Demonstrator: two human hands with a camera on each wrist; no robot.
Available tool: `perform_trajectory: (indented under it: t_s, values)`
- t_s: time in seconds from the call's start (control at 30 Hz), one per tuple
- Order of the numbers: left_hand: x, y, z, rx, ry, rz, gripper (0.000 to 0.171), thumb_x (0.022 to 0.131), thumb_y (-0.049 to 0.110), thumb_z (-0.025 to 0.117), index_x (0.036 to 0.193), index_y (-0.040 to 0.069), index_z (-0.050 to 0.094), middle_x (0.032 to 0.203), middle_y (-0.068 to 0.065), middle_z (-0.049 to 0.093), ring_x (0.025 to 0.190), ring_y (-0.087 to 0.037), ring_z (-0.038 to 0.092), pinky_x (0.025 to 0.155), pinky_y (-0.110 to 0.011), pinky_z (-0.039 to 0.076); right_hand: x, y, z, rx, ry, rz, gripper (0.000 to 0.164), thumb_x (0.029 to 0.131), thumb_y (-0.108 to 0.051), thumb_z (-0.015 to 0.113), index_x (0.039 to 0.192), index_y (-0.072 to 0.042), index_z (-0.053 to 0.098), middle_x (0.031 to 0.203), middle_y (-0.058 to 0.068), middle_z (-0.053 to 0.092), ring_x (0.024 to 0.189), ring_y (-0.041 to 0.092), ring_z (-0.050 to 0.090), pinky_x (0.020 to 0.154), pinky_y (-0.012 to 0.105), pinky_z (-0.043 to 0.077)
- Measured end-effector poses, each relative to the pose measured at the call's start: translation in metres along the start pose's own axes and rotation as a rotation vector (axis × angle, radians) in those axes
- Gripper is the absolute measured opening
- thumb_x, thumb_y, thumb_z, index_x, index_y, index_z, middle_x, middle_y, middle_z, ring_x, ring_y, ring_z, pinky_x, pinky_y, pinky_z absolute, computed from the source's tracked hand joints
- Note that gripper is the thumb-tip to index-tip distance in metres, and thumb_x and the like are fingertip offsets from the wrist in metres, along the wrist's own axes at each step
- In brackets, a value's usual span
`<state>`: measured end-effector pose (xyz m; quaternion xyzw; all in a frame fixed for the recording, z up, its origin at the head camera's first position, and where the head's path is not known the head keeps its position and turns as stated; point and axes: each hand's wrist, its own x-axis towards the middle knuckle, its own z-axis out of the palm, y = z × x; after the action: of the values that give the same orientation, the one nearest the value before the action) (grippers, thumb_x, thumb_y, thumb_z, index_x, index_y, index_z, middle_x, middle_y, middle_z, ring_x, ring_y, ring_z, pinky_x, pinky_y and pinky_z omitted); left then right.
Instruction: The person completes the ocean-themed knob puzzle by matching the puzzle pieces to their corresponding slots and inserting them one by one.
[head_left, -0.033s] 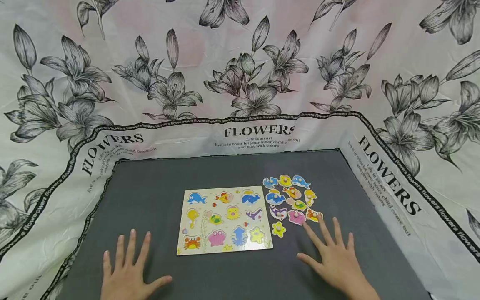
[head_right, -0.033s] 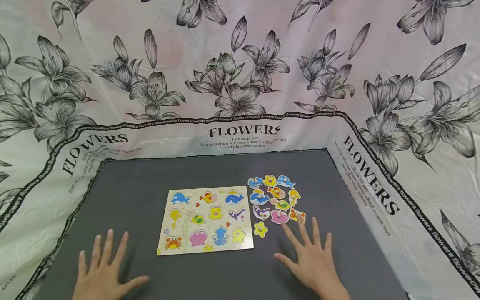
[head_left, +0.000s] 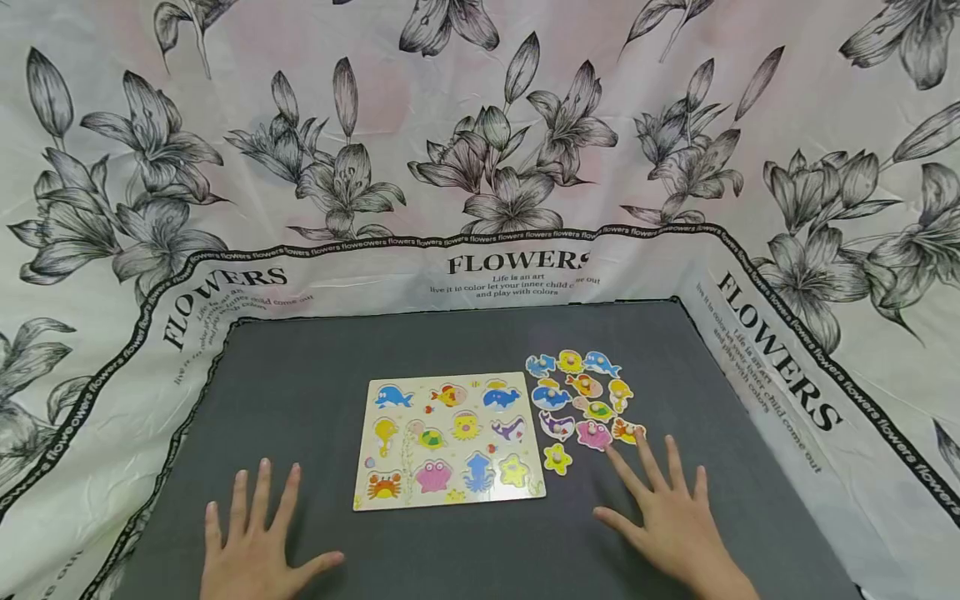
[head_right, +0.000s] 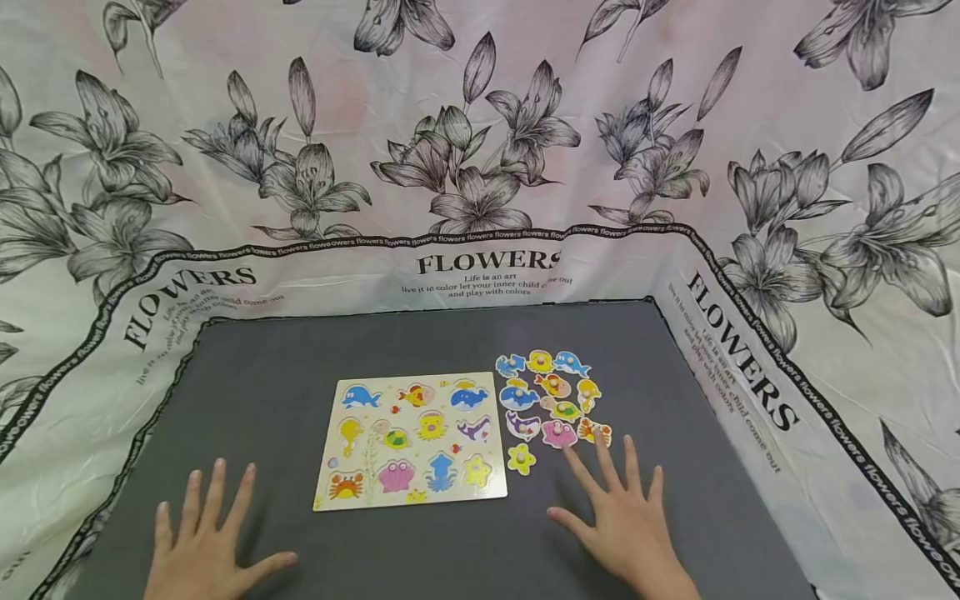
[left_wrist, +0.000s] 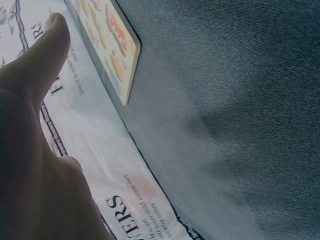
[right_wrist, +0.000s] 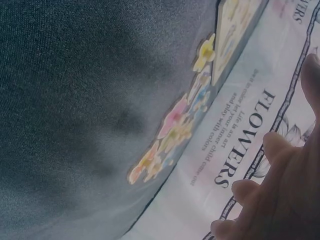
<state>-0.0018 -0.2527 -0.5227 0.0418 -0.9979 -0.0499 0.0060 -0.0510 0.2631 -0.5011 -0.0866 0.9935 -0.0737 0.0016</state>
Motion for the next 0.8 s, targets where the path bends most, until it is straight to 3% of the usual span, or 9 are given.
perform_trajectory:
  t_s: [0.23, 0.33, 0.43, 0.5, 0.57, 0.67, 0.8]
  values:
    - [0.002, -0.003, -0.004, -0.01, 0.051, 0.013, 0.141, 0.059, 0.097, 0.058, 0.164, 0.027, -0.005, 0.169, -0.019, -0.008, 0.153, -0.043, -0.019, 0.115, -0.07, -0.017, 0.004, -0.005, -0.001, 0.024, 0.003, -0.005, 0.086, 0.087, -0.075, 0.059, 0.158, -0.035, 0.035, 0.171, 0.007, 0.011, 0.155, 0.045, -0.003, 0.108, 0.082, 0.008]
    - [0.009, -0.003, -0.002, -0.045, 0.042, 0.045, 0.14, 0.06, 0.095, 0.06, 0.164, 0.025, -0.003, 0.17, -0.019, -0.006, 0.154, -0.044, -0.015, 0.115, -0.071, -0.015, 0.005, -0.005, -0.005, 0.041, -0.017, 0.001, 0.086, 0.087, -0.075, 0.057, 0.158, -0.032, 0.036, 0.17, 0.01, 0.014, 0.156, 0.044, -0.003, 0.108, 0.082, 0.008]
    - [0.02, -0.003, 0.005, -0.131, -0.009, 0.092, 0.139, 0.062, 0.092, 0.064, 0.165, 0.022, 0.0, 0.17, -0.018, -0.004, 0.154, -0.045, -0.013, 0.116, -0.072, -0.01, 0.009, -0.003, -0.011, 0.059, -0.025, 0.002, 0.085, 0.088, -0.075, 0.056, 0.158, -0.03, 0.038, 0.167, 0.015, 0.024, 0.154, 0.047, 0.007, 0.108, 0.081, 0.015]
    - [0.029, -0.002, 0.012, -0.201, -0.063, 0.12, 0.139, 0.063, 0.09, 0.067, 0.165, 0.02, 0.002, 0.17, -0.017, 0.0, 0.154, -0.046, -0.01, 0.117, -0.073, -0.003, 0.015, -0.001, -0.015, 0.084, -0.009, -0.004, 0.083, 0.088, -0.073, 0.057, 0.155, -0.027, 0.043, 0.161, 0.019, 0.037, 0.15, 0.048, 0.023, 0.107, 0.077, 0.025]
    - [0.038, -0.001, 0.019, -0.266, -0.119, 0.136, 0.139, 0.063, 0.087, 0.069, 0.165, 0.019, 0.004, 0.17, -0.018, 0.004, 0.154, -0.048, -0.007, 0.117, -0.074, 0.003, 0.021, 0.0, -0.018, 0.11, 0.011, -0.003, 0.079, 0.089, -0.07, 0.06, 0.152, -0.023, 0.049, 0.152, 0.019, 0.05, 0.141, 0.046, 0.042, 0.102, 0.072, 0.038]
    - [0.049, 0.001, 0.029, -0.317, -0.182, 0.15, 0.138, 0.065, 0.085, 0.07, 0.165, 0.017, 0.004, 0.17, -0.019, 0.008, 0.153, -0.051, -0.001, 0.115, -0.075, 0.007, 0.031, 0.003, -0.021, 0.195, 0.04, 0.018, 0.066, 0.091, -0.057, 0.068, 0.142, -0.017, 0.061, 0.13, 0.013, 0.068, 0.114, 0.034, 0.068, 0.084, 0.062, 0.054]
    - [0.062, 0.004, 0.038, -0.353, -0.232, 0.141, 0.139, 0.066, 0.083, 0.071, 0.164, 0.013, 0.003, 0.169, -0.022, 0.006, 0.152, -0.053, -0.003, 0.115, -0.076, 0.005, 0.047, 0.007, -0.02, 0.331, 0.119, 0.044, 0.04, 0.091, -0.031, 0.078, 0.126, -0.013, 0.072, 0.101, 0.003, 0.078, 0.08, 0.016, 0.072, 0.066, 0.039, 0.057]
